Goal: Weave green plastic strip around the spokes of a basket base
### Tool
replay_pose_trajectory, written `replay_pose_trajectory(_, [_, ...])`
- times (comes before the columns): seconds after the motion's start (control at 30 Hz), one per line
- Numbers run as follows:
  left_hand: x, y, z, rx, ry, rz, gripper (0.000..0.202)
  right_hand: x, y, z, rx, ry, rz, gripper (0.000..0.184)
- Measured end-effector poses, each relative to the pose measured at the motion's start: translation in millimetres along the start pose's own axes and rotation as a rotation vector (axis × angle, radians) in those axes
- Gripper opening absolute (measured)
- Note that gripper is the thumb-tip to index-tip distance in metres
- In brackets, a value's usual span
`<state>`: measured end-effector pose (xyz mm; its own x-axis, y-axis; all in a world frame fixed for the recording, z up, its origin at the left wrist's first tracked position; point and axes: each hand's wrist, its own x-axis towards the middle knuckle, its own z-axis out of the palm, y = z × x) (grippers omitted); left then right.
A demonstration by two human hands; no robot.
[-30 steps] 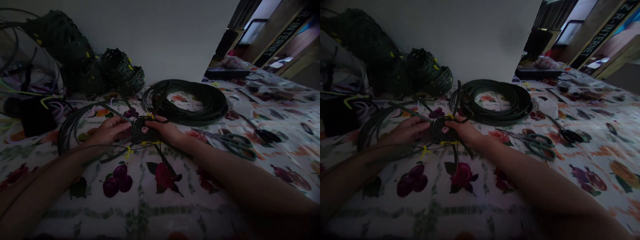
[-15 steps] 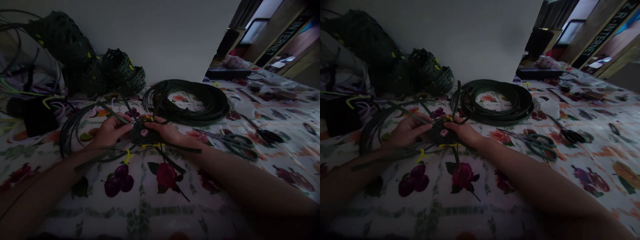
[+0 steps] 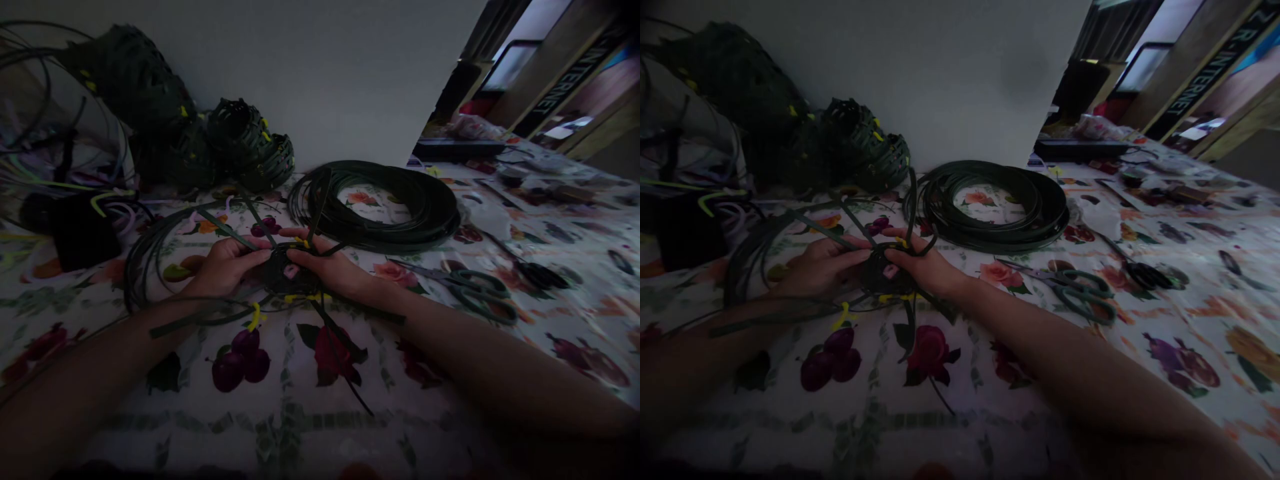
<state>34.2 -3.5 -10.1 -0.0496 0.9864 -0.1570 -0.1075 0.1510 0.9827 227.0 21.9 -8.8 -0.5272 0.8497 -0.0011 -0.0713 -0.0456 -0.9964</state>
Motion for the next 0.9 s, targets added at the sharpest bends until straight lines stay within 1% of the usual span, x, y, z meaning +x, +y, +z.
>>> replay_pose_trajectory(0.13, [1,-2,0.5,-0.069,-0.001,-0.026,0.022,0,2,-1,0.009,-0.048,0.022,0.038])
replay_pose_trajectory(0.27, [-1,-2,1.7,-0.035,-0.02,-0.004,0.022,1,4,-1,0.02,-0.076,0.064,0.044])
replay_pose_trajectory(0.5, [-6,3,4.5,0.165,0.048,0.099,0.022,3,6,0,0.034,-0.044,0.084,0.042])
replay_pose_trajectory(0.67, [-8,4,4.3,0.395,0.069,0.225,0.021,1,5,1,0.047,-0.08,0.106,0.045])
replay_pose_trajectory(0.73, [-9,5,5.0,0.448,0.081,0.251,0.022,1,6,1,0.085,-0.08,0.113,0.046])
replay_pose_trajectory(0.8, [-9,7,5.6,0.462,0.092,0.22,0.022,3,9,1,0.138,-0.079,0.121,0.042])
replay_pose_trajectory(0.87, [-9,10,4.7,0.48,0.115,0.203,0.021,5,13,-1,0.201,-0.103,0.143,0.031])
replay_pose_trajectory(0.9, [-8,11,3.4,0.501,0.128,0.216,0.02,7,14,-3,0.236,-0.121,0.154,0.026])
